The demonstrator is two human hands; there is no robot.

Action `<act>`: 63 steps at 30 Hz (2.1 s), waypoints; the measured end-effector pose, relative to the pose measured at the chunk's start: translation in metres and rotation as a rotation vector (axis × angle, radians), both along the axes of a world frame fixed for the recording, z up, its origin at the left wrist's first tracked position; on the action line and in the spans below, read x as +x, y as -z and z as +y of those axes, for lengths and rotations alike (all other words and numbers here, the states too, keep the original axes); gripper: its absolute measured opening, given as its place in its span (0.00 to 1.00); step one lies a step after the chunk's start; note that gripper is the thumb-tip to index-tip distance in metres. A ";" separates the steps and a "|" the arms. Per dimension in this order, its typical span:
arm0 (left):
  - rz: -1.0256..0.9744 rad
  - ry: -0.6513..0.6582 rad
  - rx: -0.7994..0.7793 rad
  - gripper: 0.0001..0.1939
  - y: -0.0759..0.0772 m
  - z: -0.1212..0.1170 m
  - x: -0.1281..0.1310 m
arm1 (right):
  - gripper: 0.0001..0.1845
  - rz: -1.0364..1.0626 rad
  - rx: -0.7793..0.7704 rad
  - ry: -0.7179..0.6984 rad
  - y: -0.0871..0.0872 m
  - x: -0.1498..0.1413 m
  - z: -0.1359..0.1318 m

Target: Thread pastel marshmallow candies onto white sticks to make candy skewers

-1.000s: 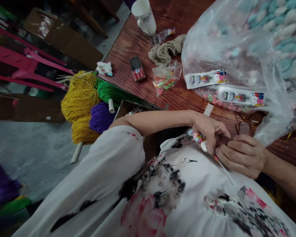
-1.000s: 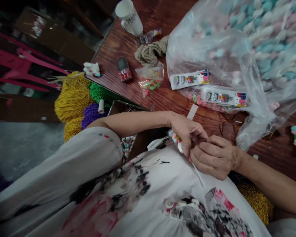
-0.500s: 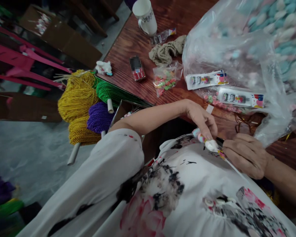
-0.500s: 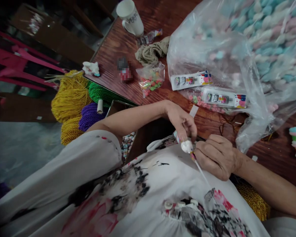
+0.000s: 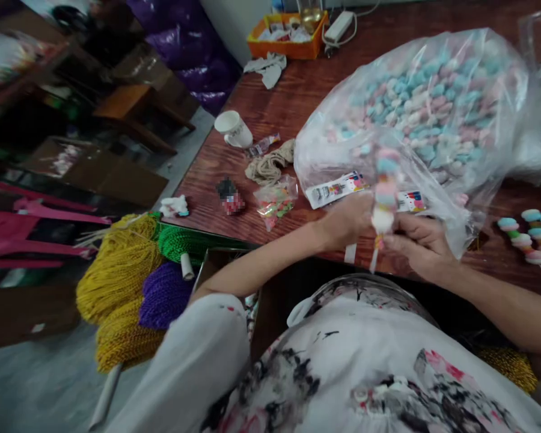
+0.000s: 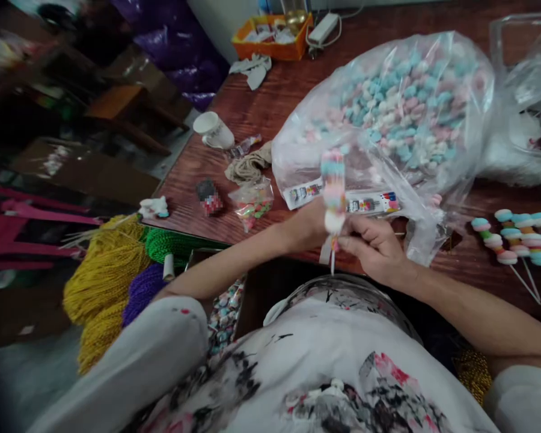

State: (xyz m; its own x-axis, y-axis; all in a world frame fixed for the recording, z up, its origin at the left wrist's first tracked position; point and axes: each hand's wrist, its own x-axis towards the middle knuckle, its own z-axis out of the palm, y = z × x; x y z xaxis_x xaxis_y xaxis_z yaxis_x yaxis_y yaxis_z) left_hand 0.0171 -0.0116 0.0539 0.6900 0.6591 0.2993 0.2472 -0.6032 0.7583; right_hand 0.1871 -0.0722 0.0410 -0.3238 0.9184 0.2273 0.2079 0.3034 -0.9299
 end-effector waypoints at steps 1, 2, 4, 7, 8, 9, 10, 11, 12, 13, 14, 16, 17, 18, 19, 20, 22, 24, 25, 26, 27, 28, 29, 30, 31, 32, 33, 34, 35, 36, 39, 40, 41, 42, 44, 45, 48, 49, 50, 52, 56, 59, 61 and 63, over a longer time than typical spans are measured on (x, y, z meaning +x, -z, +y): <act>-0.036 -0.030 0.030 0.15 0.005 0.011 -0.004 | 0.12 0.065 -0.114 -0.060 0.002 -0.003 -0.002; -0.093 -0.031 0.062 0.19 0.007 0.019 -0.007 | 0.13 0.097 -0.190 -0.108 0.005 -0.004 -0.003; -0.206 0.009 0.125 0.23 0.009 0.024 -0.012 | 0.14 0.115 -0.216 -0.077 0.010 -0.004 0.002; -0.359 -0.098 0.023 0.27 0.019 0.009 -0.011 | 0.11 0.121 -0.085 0.176 0.014 0.002 0.016; -0.412 -0.168 -0.103 0.28 0.024 0.003 -0.009 | 0.10 0.108 -0.021 0.224 0.014 0.004 0.019; -0.455 -0.218 -0.270 0.29 0.027 -0.003 -0.008 | 0.08 0.075 0.056 0.237 0.015 0.004 0.021; -0.480 -0.227 -0.456 0.29 0.030 -0.008 -0.008 | 0.07 0.021 0.151 0.225 0.016 0.003 0.021; -0.487 -0.194 -0.631 0.30 0.030 -0.012 -0.008 | 0.06 -0.052 0.259 0.200 0.018 0.000 0.020; -0.481 -0.136 -0.766 0.30 0.029 -0.015 -0.009 | 0.06 -0.126 0.368 0.177 0.021 -0.004 0.018; -0.472 -0.077 -0.844 0.30 0.027 -0.017 -0.011 | 0.05 -0.184 0.453 0.166 0.025 -0.008 0.016; -0.467 -0.038 -0.856 0.28 0.024 -0.018 -0.014 | 0.05 -0.212 0.495 0.173 0.028 -0.013 0.015; -0.459 -0.044 -0.696 0.20 0.021 -0.022 -0.020 | 0.05 -0.147 0.410 0.235 0.034 -0.023 0.013; -0.433 -0.075 -0.549 0.16 0.021 -0.025 -0.024 | 0.06 -0.049 0.268 0.256 0.035 -0.027 0.012; -0.384 -0.103 -0.385 0.12 0.023 -0.029 -0.027 | 0.07 0.074 0.092 0.255 0.036 -0.032 0.011; -0.326 -0.126 -0.214 0.10 0.026 -0.033 -0.031 | 0.09 0.191 -0.081 0.239 0.037 -0.037 0.010; -0.266 -0.141 -0.049 0.10 0.029 -0.039 -0.034 | 0.11 0.305 -0.262 0.186 0.038 -0.042 0.007; -0.166 -0.144 0.218 0.11 0.033 -0.051 -0.043 | 0.14 0.470 -0.582 0.013 0.041 -0.054 -0.001; -0.058 -0.140 0.359 0.13 0.031 -0.063 -0.055 | 0.14 0.533 -0.785 -0.135 0.044 -0.065 -0.011; 0.038 -0.143 0.375 0.14 0.027 -0.069 -0.064 | 0.13 0.548 -0.852 -0.186 0.047 -0.069 -0.016; 0.173 -0.150 0.356 0.15 0.021 -0.074 -0.075 | 0.12 0.542 -0.867 -0.209 0.049 -0.072 -0.020; 0.352 -0.165 0.303 0.16 0.016 -0.078 -0.088 | 0.11 0.504 -0.814 -0.198 0.051 -0.072 -0.024; 0.558 -0.192 0.232 0.17 0.011 -0.080 -0.103 | 0.10 0.440 -0.727 -0.185 0.053 -0.069 -0.027; 0.779 -0.238 0.162 0.17 0.007 -0.082 -0.119 | 0.08 0.346 -0.602 -0.167 0.055 -0.063 -0.029; 0.992 -0.286 0.100 0.16 0.005 -0.082 -0.134 | 0.06 0.231 -0.447 -0.143 0.058 -0.054 -0.031; 1.181 -0.348 0.050 0.14 0.005 -0.081 -0.146 | 0.05 0.112 -0.289 -0.113 0.061 -0.044 -0.034; 1.336 -0.428 0.016 0.12 0.007 -0.079 -0.154 | 0.05 0.006 -0.153 -0.087 0.063 -0.033 -0.037; 1.418 -0.472 0.001 0.10 0.009 -0.075 -0.157 | 0.06 -0.066 -0.052 -0.058 0.066 -0.023 -0.041; 1.415 -0.472 0.013 0.10 0.012 -0.070 -0.153 | 0.07 -0.104 0.010 -0.022 0.068 -0.013 -0.045; 1.343 -0.433 0.044 0.11 0.015 -0.064 -0.141 | 0.07 -0.118 0.047 0.030 0.069 -0.004 -0.049; 1.210 -0.354 0.093 0.12 0.018 -0.056 -0.123 | 0.07 -0.123 0.070 0.093 0.070 0.004 -0.053; 0.822 -0.154 0.288 0.15 0.024 -0.027 -0.041 | 0.07 -0.186 0.168 0.331 0.067 0.026 -0.060; 0.773 -0.111 0.337 0.15 0.025 -0.016 -0.011 | 0.07 -0.238 0.217 0.421 0.064 0.037 -0.060; 0.768 -0.088 0.376 0.14 0.027 -0.006 0.017 | 0.07 -0.305 0.268 0.515 0.062 0.051 -0.061; 0.789 -0.076 0.397 0.13 0.030 0.004 0.042 | 0.07 -0.385 0.311 0.618 0.060 0.068 -0.063; 0.857 -0.040 0.412 0.12 0.038 0.021 0.075 | 0.08 -0.593 0.360 0.820 0.057 0.110 -0.070; 0.890 -0.026 0.411 0.12 0.043 0.027 0.084 | 0.08 -0.716 0.362 0.929 0.057 0.133 -0.077; 0.905 -0.033 0.423 0.12 0.061 0.037 0.083 | 0.07 -1.108 0.239 1.081 0.064 0.197 -0.100; 0.874 -0.045 0.433 0.12 0.066 0.038 0.078 | 0.08 -1.209 0.183 1.091 0.068 0.213 -0.106; 0.834 -0.055 0.446 0.11 0.070 0.038 0.072 | 0.09 -1.285 0.129 1.106 0.074 0.224 -0.112; 0.764 -0.076 0.465 0.11 0.077 0.038 0.062 | 0.10 -1.354 0.051 1.112 0.084 0.237 -0.118; 0.693 -0.110 0.458 0.12 0.081 0.034 0.053 | 0.10 -1.329 -0.011 1.154 0.098 0.237 -0.116; 0.609 -0.134 0.385 0.12 0.082 0.031 0.052 | 0.08 -1.282 -0.041 1.145 0.094 0.236 -0.112; 0.527 -0.150 0.335 0.12 0.084 0.033 0.050 | 0.08 -1.233 -0.049 1.150 0.083 0.240 -0.112; 0.434 -0.188 0.331 0.10 0.086 0.038 0.049 | 0.08 -1.219 -0.038 1.175 0.062 0.247 -0.114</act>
